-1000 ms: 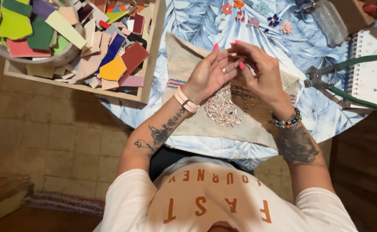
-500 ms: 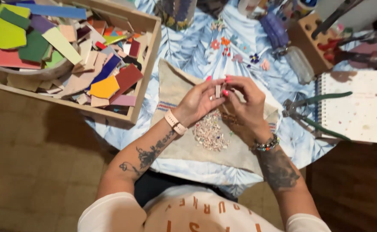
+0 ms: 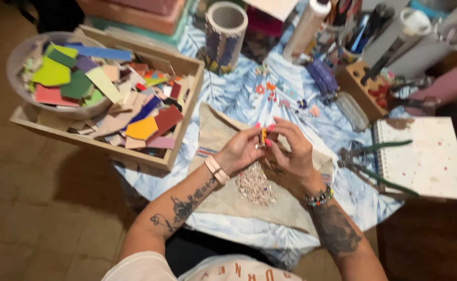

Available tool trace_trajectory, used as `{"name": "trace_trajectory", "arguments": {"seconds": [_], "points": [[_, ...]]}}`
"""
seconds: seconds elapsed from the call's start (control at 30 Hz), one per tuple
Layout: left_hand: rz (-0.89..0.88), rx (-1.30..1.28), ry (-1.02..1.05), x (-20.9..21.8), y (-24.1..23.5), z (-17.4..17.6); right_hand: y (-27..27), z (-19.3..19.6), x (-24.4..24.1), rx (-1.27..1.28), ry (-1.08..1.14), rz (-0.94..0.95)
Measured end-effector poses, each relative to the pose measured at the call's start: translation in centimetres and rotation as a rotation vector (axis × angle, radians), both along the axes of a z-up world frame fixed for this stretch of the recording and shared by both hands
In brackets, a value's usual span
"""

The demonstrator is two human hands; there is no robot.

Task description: Cutting small pieces of colorful material using a nipper tool for mosaic art

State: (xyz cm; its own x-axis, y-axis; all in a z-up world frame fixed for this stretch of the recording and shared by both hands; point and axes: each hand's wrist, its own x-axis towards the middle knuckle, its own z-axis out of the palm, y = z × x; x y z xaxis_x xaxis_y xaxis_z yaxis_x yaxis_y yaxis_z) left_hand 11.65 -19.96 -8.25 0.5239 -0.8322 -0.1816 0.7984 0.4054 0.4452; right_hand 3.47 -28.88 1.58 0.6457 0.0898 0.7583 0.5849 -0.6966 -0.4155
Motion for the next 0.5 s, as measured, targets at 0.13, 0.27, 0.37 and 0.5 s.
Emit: {"name": "trace_trajectory", "arguments": {"seconds": [0.13,0.27,0.37,0.5], "points": [[0.018,-0.006,0.014,0.2,-0.4,0.1,-0.4,-0.4,0.1,-0.044,0.012,-0.065],[0.045,0.013,-0.02,0.1,-0.4,-0.6,-1.0,-1.7,0.1,-0.069,0.068,-0.127],[0.058,0.01,-0.02,0.4,-0.3,-1.0,-1.7,-3.0,0.3,-0.065,0.085,-0.159],[0.054,-0.006,0.0,0.6,-0.5,-1.5,-1.4,-2.5,0.3,-0.056,0.05,-0.12]]}}
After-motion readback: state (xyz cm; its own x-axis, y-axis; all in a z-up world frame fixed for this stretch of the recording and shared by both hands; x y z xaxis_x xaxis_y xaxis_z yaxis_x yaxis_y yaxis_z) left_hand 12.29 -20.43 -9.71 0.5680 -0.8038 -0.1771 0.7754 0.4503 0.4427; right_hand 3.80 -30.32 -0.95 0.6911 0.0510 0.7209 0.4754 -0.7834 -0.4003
